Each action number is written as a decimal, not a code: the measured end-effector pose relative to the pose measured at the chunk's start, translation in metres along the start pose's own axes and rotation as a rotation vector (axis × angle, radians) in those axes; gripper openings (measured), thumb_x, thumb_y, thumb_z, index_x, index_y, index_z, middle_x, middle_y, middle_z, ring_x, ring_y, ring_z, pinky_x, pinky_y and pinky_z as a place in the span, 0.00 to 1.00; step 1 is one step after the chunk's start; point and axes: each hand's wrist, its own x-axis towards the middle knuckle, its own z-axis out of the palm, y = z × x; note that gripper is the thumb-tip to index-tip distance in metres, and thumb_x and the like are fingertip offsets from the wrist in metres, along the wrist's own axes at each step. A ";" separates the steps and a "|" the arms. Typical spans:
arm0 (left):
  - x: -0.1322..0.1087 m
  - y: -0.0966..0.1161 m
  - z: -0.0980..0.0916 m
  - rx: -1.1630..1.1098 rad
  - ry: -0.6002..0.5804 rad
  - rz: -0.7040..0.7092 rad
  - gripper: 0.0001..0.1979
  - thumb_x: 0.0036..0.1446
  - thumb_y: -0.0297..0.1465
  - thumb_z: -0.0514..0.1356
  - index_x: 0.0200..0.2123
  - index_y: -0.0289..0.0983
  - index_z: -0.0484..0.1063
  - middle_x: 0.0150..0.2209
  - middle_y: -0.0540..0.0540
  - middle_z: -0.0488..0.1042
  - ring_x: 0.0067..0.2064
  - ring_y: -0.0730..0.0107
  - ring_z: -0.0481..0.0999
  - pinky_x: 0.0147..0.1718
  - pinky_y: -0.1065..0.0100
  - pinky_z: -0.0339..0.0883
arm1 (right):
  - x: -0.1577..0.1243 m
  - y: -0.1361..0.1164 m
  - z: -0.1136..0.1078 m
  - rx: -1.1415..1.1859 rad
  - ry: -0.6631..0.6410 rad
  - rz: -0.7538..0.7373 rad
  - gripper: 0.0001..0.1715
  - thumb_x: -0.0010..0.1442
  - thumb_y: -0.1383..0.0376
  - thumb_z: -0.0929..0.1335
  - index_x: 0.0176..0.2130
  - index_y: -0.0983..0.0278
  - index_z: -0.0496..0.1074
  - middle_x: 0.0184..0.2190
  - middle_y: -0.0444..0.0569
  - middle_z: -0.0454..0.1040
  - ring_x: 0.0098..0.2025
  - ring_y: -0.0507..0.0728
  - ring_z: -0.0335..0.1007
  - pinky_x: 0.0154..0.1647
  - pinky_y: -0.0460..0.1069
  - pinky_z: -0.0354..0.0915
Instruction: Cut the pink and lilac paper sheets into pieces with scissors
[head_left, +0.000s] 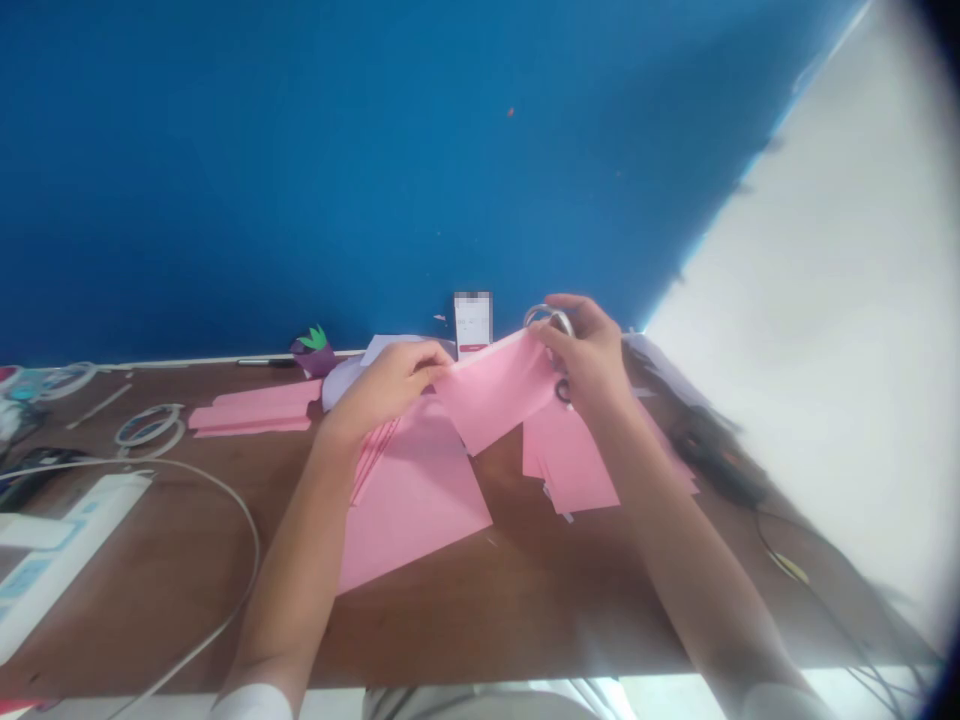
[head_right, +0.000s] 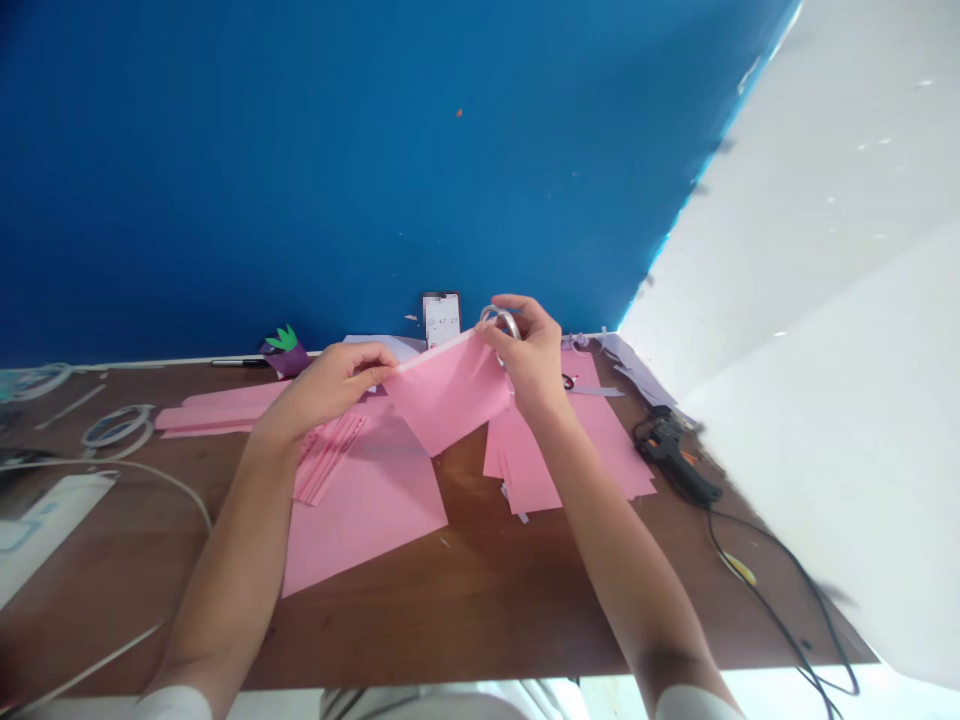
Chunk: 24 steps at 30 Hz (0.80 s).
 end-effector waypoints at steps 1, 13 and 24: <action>0.000 -0.002 -0.002 0.030 0.008 -0.002 0.10 0.56 0.35 0.54 0.30 0.38 0.72 0.33 0.49 0.75 0.32 0.70 0.70 0.30 0.70 0.60 | 0.000 -0.001 0.000 0.007 -0.025 0.025 0.16 0.51 0.61 0.69 0.41 0.60 0.70 0.26 0.43 0.66 0.21 0.48 0.56 0.19 0.46 0.53; -0.004 0.011 0.022 0.126 -0.004 0.100 0.22 0.58 0.38 0.55 0.55 0.45 0.60 0.54 0.44 0.68 0.52 0.59 0.68 0.44 0.63 0.63 | -0.016 -0.004 0.024 0.007 -0.280 0.100 0.12 0.53 0.64 0.66 0.39 0.62 0.71 0.25 0.42 0.66 0.24 0.48 0.58 0.23 0.44 0.56; 0.012 0.015 0.045 -0.007 0.238 0.156 0.08 0.60 0.34 0.52 0.34 0.39 0.70 0.32 0.49 0.75 0.33 0.68 0.72 0.32 0.68 0.60 | -0.019 -0.017 0.019 -0.229 -0.371 -0.159 0.12 0.57 0.66 0.64 0.41 0.61 0.72 0.35 0.46 0.72 0.34 0.52 0.64 0.34 0.47 0.59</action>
